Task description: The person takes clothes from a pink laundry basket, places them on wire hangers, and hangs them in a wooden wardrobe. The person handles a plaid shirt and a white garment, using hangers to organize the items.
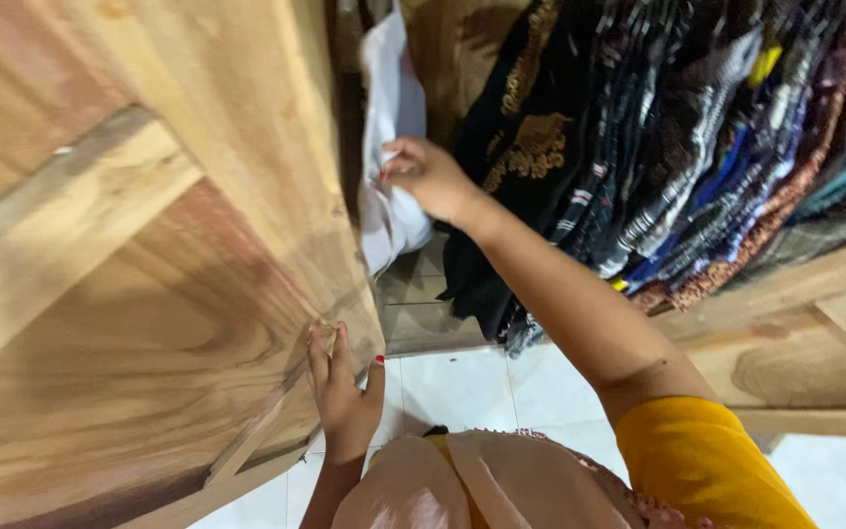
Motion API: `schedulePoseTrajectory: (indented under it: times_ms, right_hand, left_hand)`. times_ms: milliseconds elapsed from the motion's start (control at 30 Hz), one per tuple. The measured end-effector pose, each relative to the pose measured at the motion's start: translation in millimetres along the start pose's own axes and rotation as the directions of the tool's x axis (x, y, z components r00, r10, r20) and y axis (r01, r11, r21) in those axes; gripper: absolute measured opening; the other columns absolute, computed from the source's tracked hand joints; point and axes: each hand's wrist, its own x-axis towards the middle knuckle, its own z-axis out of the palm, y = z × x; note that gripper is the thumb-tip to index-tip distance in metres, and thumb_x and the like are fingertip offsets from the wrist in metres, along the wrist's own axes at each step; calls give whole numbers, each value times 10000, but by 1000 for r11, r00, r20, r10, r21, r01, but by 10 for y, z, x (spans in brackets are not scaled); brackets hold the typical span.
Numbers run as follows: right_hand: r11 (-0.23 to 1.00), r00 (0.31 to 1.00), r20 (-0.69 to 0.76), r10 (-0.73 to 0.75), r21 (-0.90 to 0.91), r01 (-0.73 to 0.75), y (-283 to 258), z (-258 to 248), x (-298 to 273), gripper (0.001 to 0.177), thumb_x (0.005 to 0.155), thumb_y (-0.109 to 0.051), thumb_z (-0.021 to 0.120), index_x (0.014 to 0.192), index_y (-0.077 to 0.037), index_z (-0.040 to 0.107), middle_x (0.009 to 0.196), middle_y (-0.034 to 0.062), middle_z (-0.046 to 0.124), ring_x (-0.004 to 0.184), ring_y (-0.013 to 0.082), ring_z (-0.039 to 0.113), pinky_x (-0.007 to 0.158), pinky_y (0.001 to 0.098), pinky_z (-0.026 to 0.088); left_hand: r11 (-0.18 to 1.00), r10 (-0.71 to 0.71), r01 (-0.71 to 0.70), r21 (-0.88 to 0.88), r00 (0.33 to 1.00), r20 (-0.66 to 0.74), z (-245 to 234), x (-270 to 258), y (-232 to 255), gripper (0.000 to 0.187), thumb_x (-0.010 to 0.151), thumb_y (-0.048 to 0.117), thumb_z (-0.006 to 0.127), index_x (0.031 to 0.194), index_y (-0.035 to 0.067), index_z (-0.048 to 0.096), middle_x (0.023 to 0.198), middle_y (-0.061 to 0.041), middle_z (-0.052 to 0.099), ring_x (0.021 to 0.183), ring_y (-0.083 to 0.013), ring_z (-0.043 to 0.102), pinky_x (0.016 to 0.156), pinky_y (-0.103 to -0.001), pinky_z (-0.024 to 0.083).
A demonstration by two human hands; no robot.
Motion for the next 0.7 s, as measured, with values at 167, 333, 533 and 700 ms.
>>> schedulePoseTrajectory:
  times_ms: [167, 333, 533, 700]
  right_hand:
    - [749, 972, 234, 11, -646, 147, 185, -38, -1321, 568, 864, -393, 769, 1313, -68, 647, 1340, 171, 658, 1287, 378, 617, 1123, 434, 465]
    - [794, 899, 240, 367, -584, -169, 455, -275, -2680, 704, 870, -472, 722, 1418, -66, 552, 1487, 189, 520, 1412, 370, 425, 1166, 435, 331]
    - [706, 824, -167, 541, -442, -553, 512, -734, -4100, 667, 884, -446, 711, 1430, -100, 549, 1529, 156, 480, 1425, 365, 386, 1165, 442, 328]
    - [695, 698, -427, 575, -196, -692, 325, -889, -5000, 660, 875, -442, 691, 1432, -122, 539, 1531, 136, 488, 1394, 316, 456, 1161, 413, 373]
  left_hand:
    - [997, 47, -40, -70, 994, 102, 223, 80, 128, 729, 851, 187, 744, 1508, 54, 457, 1610, -304, 297, 1484, -459, 289, 1178, -514, 278]
    - [984, 130, -89, -152, 949, 288, 609, 47, 177, 702, 880, 207, 729, 1513, 60, 463, 1567, -283, 401, 1470, -428, 350, 1180, -475, 301]
    - [945, 313, -227, -237, 838, 447, 1248, -78, 508, 664, 875, 234, 731, 1476, 59, 508, 1557, -282, 427, 1446, -424, 398, 1166, -476, 324]
    - [888, 458, -290, -357, 634, 623, 1886, -316, 959, 672, 863, 257, 728, 1468, 55, 519, 1541, -280, 438, 1411, -424, 426, 1133, -468, 354]
